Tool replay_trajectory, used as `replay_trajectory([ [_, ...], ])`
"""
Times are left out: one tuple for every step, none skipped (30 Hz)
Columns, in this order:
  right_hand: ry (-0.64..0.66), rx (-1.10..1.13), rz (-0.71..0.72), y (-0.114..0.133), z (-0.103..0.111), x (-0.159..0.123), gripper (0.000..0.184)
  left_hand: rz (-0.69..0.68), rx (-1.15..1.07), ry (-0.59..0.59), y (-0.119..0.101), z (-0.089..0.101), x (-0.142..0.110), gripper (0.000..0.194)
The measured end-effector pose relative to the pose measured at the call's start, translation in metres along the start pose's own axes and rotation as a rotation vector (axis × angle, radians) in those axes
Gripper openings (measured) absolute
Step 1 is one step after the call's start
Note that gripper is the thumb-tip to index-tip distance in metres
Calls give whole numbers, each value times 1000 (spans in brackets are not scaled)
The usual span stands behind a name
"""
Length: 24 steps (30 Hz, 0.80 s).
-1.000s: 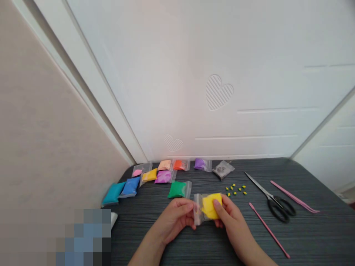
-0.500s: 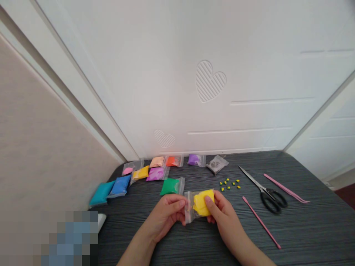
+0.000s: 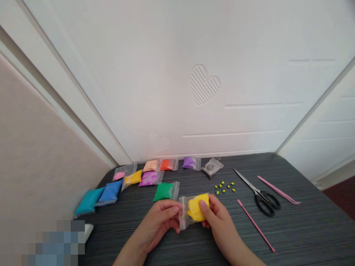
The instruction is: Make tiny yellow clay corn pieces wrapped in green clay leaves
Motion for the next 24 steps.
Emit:
replay_trajectory([
  [-5, -4, 3, -1, 0, 0, 30, 0, 7, -8, 0, 1, 0, 12],
  [-11, -11, 6, -1, 1, 1, 30, 0, 15, -18, 0, 3, 1, 11],
  [-17, -20, 10, -2, 2, 1, 30, 0, 25, -28, 0, 4, 1, 11],
  [-20, -28, 14, -2, 2, 1, 29, 0, 37, -37, 0, 5, 1, 11],
  [-22, -36, 19, -2, 2, 1, 29, 1, 56, -44, 0, 7, 2, 11],
  [-23, -41, 24, -2, 2, 1, 29, 6, 77, -49, 1, 7, 2, 11],
  [-23, -47, 30, -1, 2, 0, 28, 11, 100, -52, 1, 8, 3, 11],
  [-23, -57, 37, 0, 2, 0, 27, 15, 124, -52, 1, 8, 3, 11],
  [-26, -71, 46, 2, 2, -1, 26, 18, 146, -51, 1, 8, 3, 10],
  [-30, -88, 55, 4, 3, -2, 25, 21, 168, -49, 1, 8, 3, 10],
  [-36, -105, 64, 6, 4, -2, 24, 22, 187, -46, 1, 8, 4, 11],
  [-43, -120, 72, 9, 4, -3, 22, 24, 205, -43, 0, 8, 4, 11],
  [-50, -134, 79, 10, 5, -3, 21, 29, 221, -42, 0, 8, 4, 11],
  [-56, -145, 80, 11, 6, -3, 21, 36, 236, -41, 1, 8, 4, 11],
  [-58, -154, 80, 11, 7, -3, 20, 41, 251, -40, 1, 8, 4, 11],
  [-58, -162, 80, 11, 8, -3, 20, 44, 269, -39, 1, 8, 4, 12],
  [-59, -170, 81, 11, 8, -2, 20, 45, 287, -38, 1, 7, 4, 12],
  [-58, -177, 83, 11, 8, -2, 20, 47, 304, -35, 1, 7, 3, 13],
  [-57, -182, 85, 11, 8, -2, 20, 52, 317, -32, 2, 7, 3, 14],
  [-57, -186, 87, 11, 8, -1, 20, 56, 326, -30, 2, 6, 3, 14],
  [-58, -189, 88, 10, 8, -1, 20, 57, 332, -29, 2, 6, 3, 15],
  [-58, -191, 87, 10, 8, -1, 20, 56, 337, -26, 2, 5, 3, 14],
  [-56, -189, 86, 10, 8, -2, 20, 51, 342, -24, 2, 5, 3, 14],
  [-52, -187, 86, 9, 7, -2, 19, 48, 350, -19, 2, 4, 3, 14],
])
Point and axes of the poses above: each hand's wrist, its own x-axis towards the middle knuckle, its own z-axis out of the back of the hand, y = z × x, the point moved 10 cm from there along x, towards the middle knuckle, and after that the axes turned 3 degrees about -x, right-handed, at the moved point
